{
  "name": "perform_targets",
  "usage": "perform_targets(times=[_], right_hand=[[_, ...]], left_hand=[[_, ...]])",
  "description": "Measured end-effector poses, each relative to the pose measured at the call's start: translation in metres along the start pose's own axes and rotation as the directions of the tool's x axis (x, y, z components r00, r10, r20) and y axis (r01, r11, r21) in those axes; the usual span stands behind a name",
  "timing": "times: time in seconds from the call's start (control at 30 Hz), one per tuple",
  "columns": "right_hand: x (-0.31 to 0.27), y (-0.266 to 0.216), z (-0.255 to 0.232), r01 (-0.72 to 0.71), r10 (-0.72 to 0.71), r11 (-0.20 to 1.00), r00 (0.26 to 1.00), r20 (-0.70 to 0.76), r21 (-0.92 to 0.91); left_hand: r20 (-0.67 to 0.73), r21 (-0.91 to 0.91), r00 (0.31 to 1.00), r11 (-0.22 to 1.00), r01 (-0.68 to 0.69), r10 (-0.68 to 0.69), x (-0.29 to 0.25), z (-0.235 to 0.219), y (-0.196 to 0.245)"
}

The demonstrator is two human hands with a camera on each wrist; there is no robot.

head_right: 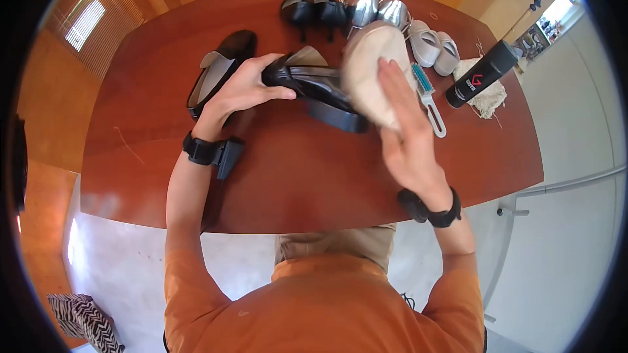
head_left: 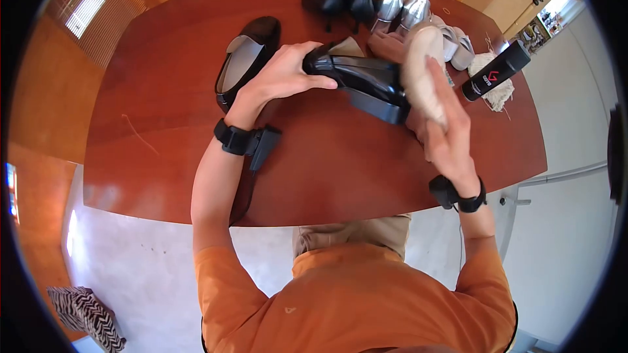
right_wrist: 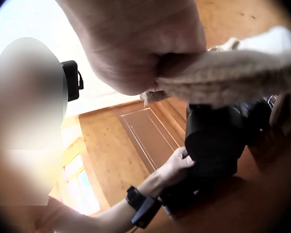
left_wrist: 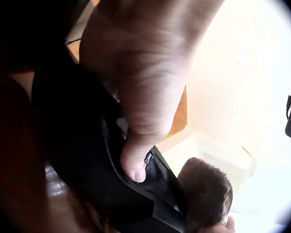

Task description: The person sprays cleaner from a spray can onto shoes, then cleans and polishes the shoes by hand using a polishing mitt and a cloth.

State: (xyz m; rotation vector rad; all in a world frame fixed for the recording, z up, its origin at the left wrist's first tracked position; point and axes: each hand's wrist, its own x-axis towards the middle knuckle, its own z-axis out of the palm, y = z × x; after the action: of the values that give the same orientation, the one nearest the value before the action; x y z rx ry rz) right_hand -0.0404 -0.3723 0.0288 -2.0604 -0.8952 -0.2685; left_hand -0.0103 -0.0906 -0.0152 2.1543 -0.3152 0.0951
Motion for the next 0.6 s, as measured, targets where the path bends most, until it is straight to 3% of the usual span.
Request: perform_targets(times=[0.07,0.13,0.23,0.4,0.47,0.53,0.6], right_hand=[[-0.004,0.006,0.010,0.294,-0.274,0.927,0.955,0.113,-0.234],[-0.012,0.007,0.021,0.298,-0.264,0.906,0.953,0.147,-0.302],[-0.014,-0.001,0.038,0.439,-0.287,0.746,0.890,0.354,-0.501],[0.004,-0.009,0.059,0.470,-0.274,0.678,0.875,0.400,-0.565],[0.002,-0.010,0.051,0.433,-0.244,0.775,0.877,0.414,-0.461],[-0.014,-0.005,0.029,0.419,-0.221,0.778,0.880,0.421,-0.468],[-0.025,0.003,0.006,0.249,-0.122,0.793,0.959,0.255,-0.557]], left_hand=[[0.058,0.117,0.997,0.991,-0.062,0.056,0.005,0.001,0.001],[0.063,0.139,0.997,0.989,-0.059,0.051,0.006,0.001,0.007],[0.007,0.249,0.996,0.964,-0.091,0.092,0.008,0.004,0.007],[0.058,0.247,0.990,0.959,-0.137,0.126,0.017,0.001,0.002],[0.020,0.236,0.990,0.961,-0.144,0.143,0.018,0.002,-0.007],[0.008,0.230,0.995,0.968,-0.097,0.098,0.016,0.002,-0.001],[0.066,0.270,0.997,0.961,-0.060,0.043,0.016,0.001,0.004]])
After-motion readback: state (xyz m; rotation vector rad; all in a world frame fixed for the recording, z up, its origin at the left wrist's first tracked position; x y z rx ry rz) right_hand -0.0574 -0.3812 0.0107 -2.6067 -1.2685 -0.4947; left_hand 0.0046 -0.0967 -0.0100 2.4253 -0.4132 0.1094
